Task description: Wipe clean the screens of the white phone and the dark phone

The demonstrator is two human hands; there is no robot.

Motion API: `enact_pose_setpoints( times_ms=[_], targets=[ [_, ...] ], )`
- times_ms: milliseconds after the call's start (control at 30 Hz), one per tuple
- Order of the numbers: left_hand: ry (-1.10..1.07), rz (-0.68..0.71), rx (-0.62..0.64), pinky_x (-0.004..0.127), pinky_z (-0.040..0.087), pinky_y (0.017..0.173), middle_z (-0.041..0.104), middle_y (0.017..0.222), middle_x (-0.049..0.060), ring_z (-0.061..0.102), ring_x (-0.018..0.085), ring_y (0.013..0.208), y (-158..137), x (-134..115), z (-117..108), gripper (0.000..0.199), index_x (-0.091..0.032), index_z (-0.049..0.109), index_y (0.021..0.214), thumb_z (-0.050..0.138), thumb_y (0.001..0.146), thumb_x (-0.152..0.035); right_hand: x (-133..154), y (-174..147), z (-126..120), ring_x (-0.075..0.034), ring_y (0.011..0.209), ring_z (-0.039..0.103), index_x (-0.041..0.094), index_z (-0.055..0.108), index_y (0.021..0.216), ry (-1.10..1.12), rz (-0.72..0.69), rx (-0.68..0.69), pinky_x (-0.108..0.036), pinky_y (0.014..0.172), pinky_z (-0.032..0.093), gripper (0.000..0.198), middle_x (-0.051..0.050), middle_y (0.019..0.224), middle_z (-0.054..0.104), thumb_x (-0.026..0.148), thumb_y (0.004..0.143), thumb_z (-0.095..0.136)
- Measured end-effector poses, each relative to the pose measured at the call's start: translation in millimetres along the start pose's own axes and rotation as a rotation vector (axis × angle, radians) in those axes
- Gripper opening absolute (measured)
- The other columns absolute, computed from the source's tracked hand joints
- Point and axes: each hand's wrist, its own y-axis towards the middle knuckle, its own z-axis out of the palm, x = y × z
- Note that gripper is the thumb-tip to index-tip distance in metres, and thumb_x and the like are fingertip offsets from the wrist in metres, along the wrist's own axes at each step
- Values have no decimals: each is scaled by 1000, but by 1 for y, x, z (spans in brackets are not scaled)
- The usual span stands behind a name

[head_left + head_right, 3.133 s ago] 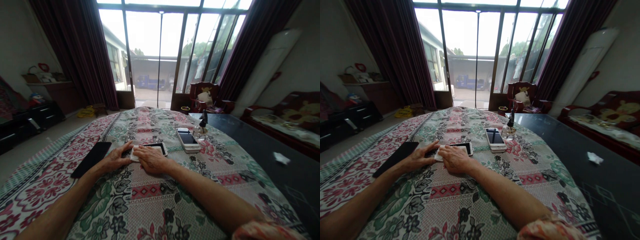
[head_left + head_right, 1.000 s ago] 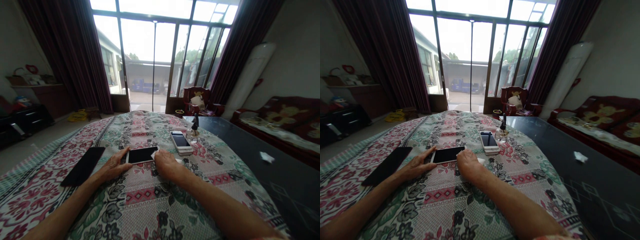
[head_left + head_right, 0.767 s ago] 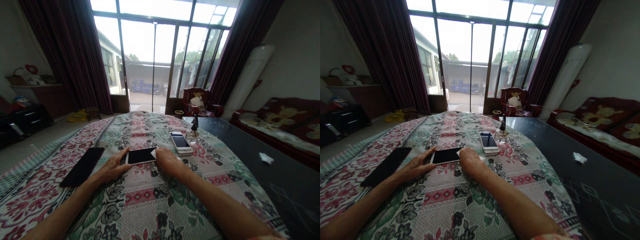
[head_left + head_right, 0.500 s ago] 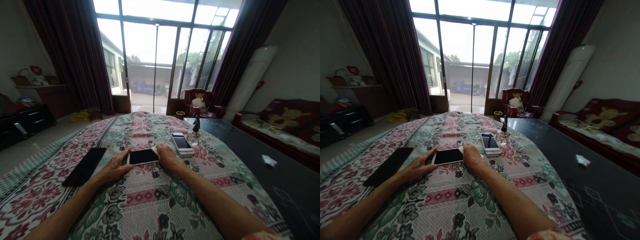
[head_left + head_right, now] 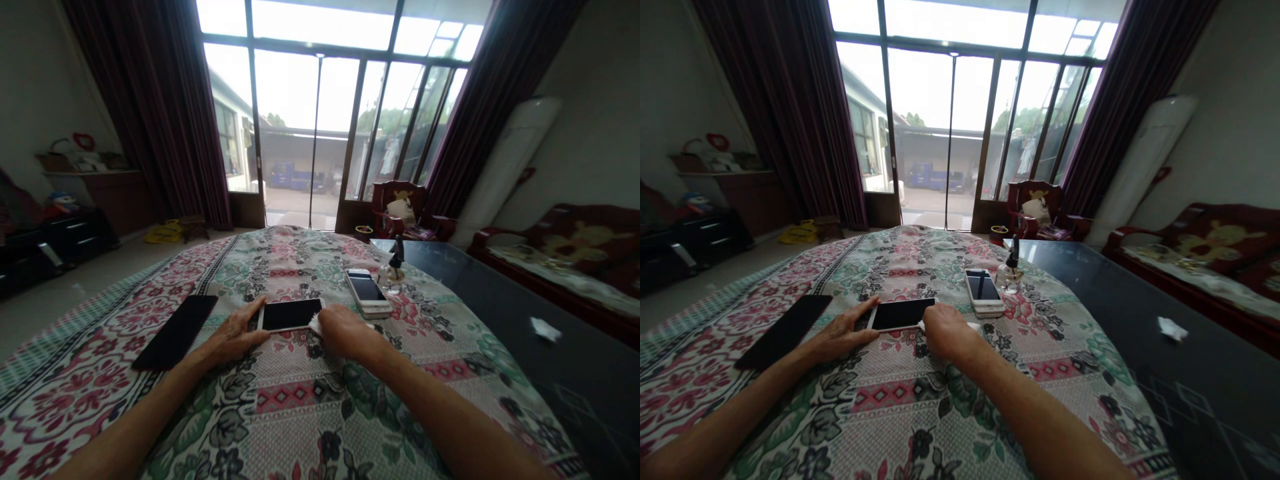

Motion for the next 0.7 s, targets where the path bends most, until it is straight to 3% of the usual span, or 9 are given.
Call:
enact_pose_setpoints(
  times_ms=[67, 167, 267, 400, 700],
  targets=[
    [2, -2, 1, 46, 29, 113, 39, 149, 14, 37, 32, 136, 0, -1, -1, 79, -16, 36, 145, 59, 74, -42, -6, 5, -12, -18, 68, 59, 13, 70, 79, -13, 28, 80, -28, 65, 40, 14, -12, 77, 69, 13, 79, 56],
    [0, -1, 2, 48, 30, 112, 41, 148, 14, 40, 33, 135, 0, -3, -1, 78, -16, 37, 144, 60, 74, -42, -16, 17, -20, -18, 74, 61, 14, 70, 82, -13, 108, -38, -28, 68, 40, 23, -13, 84, 70, 11, 85, 47],
    [-6, 3, -15, 49, 32, 111, 44, 146, 14, 42, 33, 133, 0, -4, -1, 76, -18, 40, 143, 61, 73, -42, -21, 27, -6, -17, 87, 60, 14, 67, 90, 22, 82, -187, -26, 76, 40, 24, -12, 97, 68, 9, 87, 44],
    [1, -6, -22, 48, 33, 111, 44, 145, 14, 43, 34, 133, 0, -5, -1, 77, -17, 41, 142, 60, 72, -44, -18, 30, 17, -20, 96, 57, 14, 66, 93, 22, 84, -239, -27, 78, 40, 22, -14, 106, 64, 14, 90, 45],
    [-19, -20, -15, 47, 31, 112, 44, 146, 11, 41, 32, 134, 0, -6, -1, 78, -20, 40, 143, 61, 71, -41, -6, 19, 5, -21, 80, 60, 13, 70, 87, -74, 107, -23, -30, 69, 40, 25, -16, 91, 67, 15, 91, 45]
  ],
)
